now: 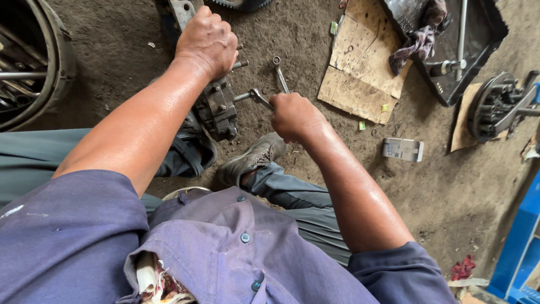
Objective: The person sits on the ground and uses a wrench to tighten bolts on a metal engine part. They repeatedly adjust the wrench and reposition the part while working.
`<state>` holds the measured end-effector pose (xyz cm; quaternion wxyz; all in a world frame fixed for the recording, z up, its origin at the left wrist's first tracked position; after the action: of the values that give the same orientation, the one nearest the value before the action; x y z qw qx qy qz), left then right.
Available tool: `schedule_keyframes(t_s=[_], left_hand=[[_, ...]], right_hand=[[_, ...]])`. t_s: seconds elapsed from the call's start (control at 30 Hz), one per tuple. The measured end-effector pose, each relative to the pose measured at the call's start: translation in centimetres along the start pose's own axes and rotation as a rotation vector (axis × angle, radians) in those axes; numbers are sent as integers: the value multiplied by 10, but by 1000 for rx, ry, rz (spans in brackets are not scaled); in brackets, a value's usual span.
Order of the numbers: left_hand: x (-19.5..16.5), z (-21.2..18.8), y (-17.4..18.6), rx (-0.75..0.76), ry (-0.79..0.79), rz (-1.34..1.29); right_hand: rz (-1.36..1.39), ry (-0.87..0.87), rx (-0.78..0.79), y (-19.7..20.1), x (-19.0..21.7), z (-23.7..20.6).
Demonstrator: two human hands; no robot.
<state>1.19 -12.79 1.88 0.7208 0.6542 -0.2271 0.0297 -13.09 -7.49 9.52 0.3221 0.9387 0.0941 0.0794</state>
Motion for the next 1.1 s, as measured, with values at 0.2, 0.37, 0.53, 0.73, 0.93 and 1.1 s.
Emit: schedule_keyframes(t_s=[0.2,0.37,0.53,0.73,0.93,1.1], left_hand=[[-2,2,-7,103,-60,66],[3,0,12,-58,-8,-41],[-3,-2,6,-49,-80,-65],[-11,-8,3,-50,-104,-146],[1,-29,22,-213,-142,-181],[1,-32,32,-224,-199,-238]], right_hand=[[135,-138,143,-2,-7,4],[151,-84,182,-5,-8,15],[239,22,145,-32,-22,20],[438,191,-250,-62,-37,7],[871,221,-529,-140,-57,-10],[992,311,-720,-170,-55,69]])
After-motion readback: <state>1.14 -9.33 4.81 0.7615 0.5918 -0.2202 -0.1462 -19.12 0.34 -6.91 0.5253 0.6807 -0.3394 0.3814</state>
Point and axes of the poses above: each hand's wrist, its own z-axis towards the middle knuckle, its own y-axis out of the back of the hand, x = y × z, the point moved 9 cm from there along z, towards the middle knuckle, and after that the axes turned 10 degrees about z, right-handed, at the moved point
